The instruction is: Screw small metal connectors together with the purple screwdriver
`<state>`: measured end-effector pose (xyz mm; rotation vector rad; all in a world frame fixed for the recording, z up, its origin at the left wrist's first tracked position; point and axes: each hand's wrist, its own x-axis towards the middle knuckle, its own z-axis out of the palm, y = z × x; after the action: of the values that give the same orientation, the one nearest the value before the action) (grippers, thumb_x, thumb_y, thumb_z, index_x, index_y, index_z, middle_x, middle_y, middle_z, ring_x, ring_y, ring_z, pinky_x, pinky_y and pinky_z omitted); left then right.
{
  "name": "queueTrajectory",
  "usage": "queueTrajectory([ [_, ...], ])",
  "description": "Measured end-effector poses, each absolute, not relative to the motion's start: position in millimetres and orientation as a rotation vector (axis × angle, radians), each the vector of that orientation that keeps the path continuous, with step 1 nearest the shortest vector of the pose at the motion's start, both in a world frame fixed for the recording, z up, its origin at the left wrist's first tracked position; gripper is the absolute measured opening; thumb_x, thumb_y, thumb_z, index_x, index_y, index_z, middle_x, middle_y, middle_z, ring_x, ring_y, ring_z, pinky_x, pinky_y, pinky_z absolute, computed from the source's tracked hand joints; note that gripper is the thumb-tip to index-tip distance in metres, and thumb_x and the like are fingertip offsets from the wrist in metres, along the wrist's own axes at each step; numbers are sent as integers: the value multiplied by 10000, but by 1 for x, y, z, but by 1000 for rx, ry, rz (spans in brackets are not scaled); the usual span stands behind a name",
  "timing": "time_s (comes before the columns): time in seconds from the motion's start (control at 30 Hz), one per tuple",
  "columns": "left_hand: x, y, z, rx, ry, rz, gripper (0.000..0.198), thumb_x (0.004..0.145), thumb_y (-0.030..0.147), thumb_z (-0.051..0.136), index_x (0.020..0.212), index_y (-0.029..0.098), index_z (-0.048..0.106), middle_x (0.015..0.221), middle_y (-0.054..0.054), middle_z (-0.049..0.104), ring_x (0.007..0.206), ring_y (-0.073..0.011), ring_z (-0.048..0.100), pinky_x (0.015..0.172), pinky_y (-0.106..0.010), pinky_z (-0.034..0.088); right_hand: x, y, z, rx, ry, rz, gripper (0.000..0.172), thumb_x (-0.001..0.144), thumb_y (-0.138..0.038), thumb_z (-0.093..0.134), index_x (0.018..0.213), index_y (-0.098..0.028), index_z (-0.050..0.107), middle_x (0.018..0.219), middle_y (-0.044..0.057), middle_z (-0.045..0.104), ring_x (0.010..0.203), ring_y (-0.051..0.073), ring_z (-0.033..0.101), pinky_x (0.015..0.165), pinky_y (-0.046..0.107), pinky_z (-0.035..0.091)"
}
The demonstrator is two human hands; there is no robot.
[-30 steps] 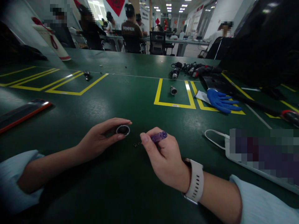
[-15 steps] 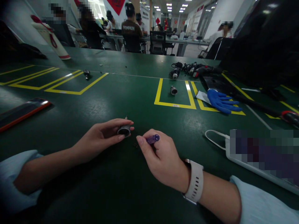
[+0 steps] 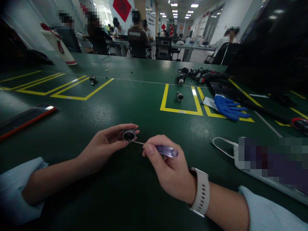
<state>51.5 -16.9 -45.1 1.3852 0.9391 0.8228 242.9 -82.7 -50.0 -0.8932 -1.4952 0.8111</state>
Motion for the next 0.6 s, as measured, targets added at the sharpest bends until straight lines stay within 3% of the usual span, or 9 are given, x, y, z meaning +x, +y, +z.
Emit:
queueTrajectory([
  [0.6, 56, -22, -41, 1479, 1010, 878, 283, 750, 141, 610, 1030, 160, 645, 1049, -58, 699, 1013, -216, 643, 909, -386, 518, 237, -87, -43, -931, -1923, 646, 105, 894, -156, 507, 949, -212, 576, 871, 47, 649, 817, 181, 599, 743, 357, 488],
])
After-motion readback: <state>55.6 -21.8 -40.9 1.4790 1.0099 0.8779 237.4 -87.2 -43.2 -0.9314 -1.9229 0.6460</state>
